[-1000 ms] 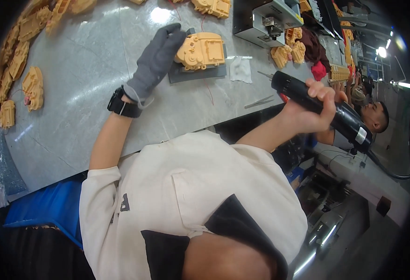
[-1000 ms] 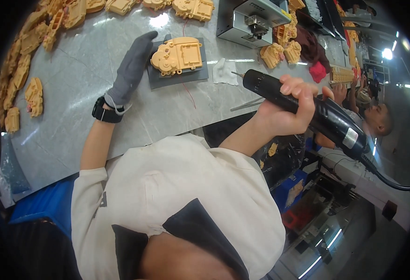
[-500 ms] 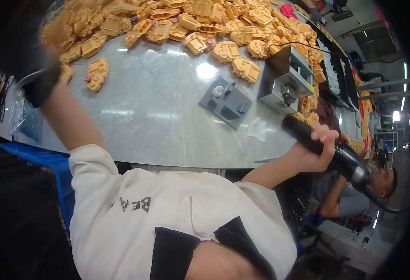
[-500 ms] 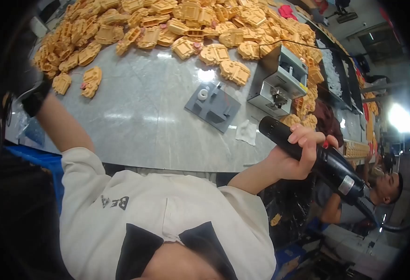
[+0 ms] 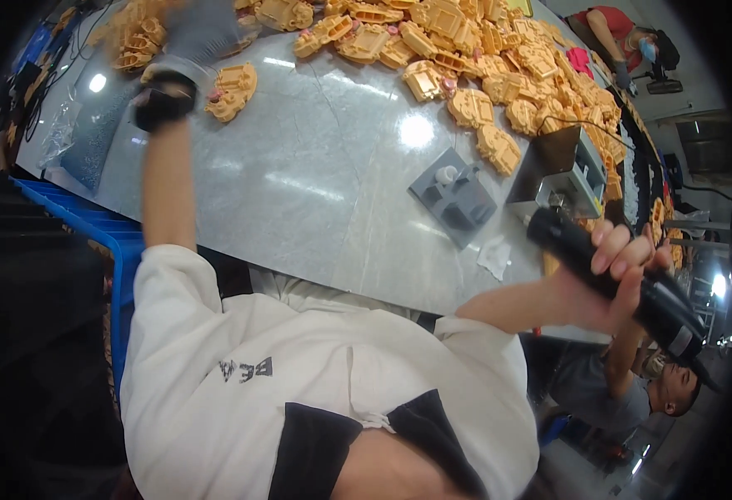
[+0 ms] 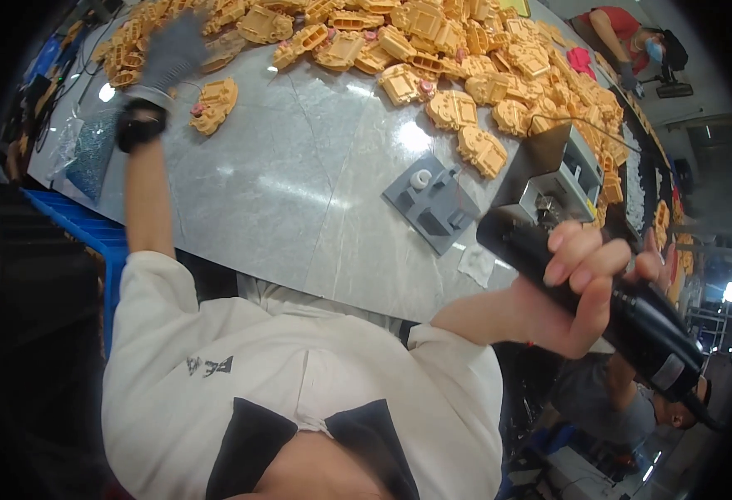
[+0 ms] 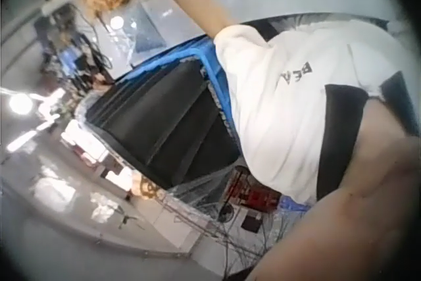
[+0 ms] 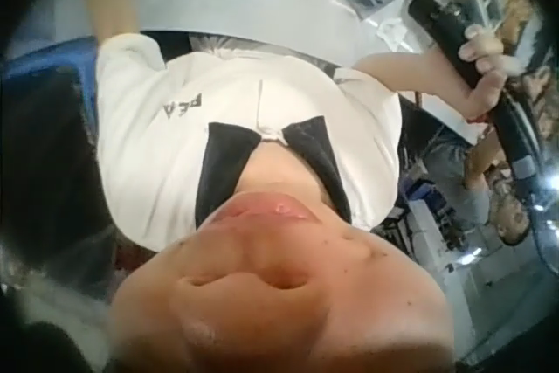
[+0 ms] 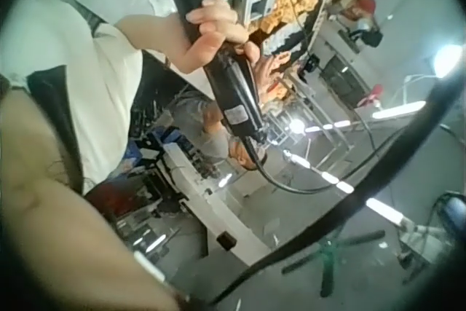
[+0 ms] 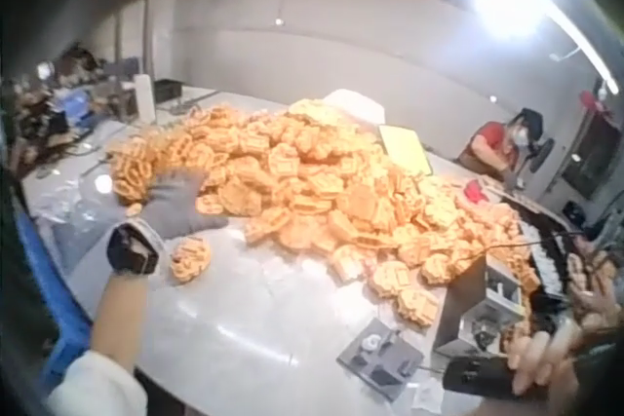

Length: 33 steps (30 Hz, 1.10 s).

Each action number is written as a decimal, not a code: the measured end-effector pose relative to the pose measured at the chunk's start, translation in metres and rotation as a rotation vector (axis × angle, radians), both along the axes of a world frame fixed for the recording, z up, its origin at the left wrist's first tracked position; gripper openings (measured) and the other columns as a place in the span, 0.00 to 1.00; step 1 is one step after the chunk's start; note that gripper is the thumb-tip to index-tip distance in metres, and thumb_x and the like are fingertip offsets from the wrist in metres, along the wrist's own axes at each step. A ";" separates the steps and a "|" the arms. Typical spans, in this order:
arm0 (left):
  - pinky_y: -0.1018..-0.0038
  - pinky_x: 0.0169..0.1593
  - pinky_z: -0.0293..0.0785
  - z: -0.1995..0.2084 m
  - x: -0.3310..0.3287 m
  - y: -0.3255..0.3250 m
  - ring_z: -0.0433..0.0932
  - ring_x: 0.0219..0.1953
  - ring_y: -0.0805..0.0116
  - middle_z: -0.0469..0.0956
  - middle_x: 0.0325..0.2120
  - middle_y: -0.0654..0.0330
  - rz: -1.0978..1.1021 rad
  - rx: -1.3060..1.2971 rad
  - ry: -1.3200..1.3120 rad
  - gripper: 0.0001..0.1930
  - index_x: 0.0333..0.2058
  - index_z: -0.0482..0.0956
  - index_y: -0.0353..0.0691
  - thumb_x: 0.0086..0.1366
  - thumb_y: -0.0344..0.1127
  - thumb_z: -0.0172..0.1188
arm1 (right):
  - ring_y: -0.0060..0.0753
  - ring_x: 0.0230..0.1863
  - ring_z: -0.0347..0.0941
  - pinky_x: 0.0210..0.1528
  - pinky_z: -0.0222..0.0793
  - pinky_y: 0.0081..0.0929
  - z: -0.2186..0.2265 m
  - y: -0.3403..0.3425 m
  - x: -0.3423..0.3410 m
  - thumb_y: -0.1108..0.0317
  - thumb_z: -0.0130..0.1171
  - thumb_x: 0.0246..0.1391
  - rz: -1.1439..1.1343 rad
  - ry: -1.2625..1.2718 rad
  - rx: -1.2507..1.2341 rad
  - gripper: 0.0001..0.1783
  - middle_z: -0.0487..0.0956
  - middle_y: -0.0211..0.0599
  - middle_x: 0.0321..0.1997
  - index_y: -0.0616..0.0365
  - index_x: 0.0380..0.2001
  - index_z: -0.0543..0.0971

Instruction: The person assembles plastic toy parts by positioning each piece onto a fixture and driving screws into it with an electric screwdriver.

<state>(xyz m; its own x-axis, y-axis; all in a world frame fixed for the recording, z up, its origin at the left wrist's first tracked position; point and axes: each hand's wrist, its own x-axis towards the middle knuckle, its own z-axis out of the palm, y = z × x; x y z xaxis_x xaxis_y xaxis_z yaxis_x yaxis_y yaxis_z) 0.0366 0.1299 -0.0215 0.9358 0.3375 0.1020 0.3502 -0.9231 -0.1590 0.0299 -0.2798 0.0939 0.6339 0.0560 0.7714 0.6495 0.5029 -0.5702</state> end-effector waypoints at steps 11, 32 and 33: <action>0.59 0.57 0.59 -0.091 -0.043 0.030 0.66 0.51 0.50 0.69 0.47 0.49 0.036 -0.104 -0.649 0.41 0.58 0.58 0.39 0.47 0.41 0.68 | 0.26 0.22 0.64 0.36 0.63 0.31 -0.090 -0.068 0.010 0.72 0.50 0.47 -0.394 0.599 0.097 0.24 0.66 0.30 0.20 0.61 0.49 0.62; 0.61 0.57 0.64 -0.048 0.078 -0.244 0.68 0.52 0.55 0.71 0.47 0.49 -1.003 -0.582 -0.162 0.25 0.52 0.70 0.45 0.53 0.41 0.48 | 0.29 0.17 0.67 0.25 0.65 0.27 -0.107 -0.054 0.005 0.81 0.55 0.42 -0.489 0.733 0.294 0.20 0.70 0.35 0.20 0.64 0.43 0.67; 0.61 0.55 0.66 -0.053 0.078 -0.246 0.69 0.51 0.53 0.72 0.46 0.47 -1.064 -0.545 -0.271 0.25 0.52 0.70 0.44 0.53 0.39 0.45 | 0.29 0.16 0.66 0.25 0.65 0.28 -0.108 -0.054 0.004 0.81 0.55 0.42 -0.466 0.755 0.316 0.21 0.70 0.34 0.21 0.63 0.43 0.67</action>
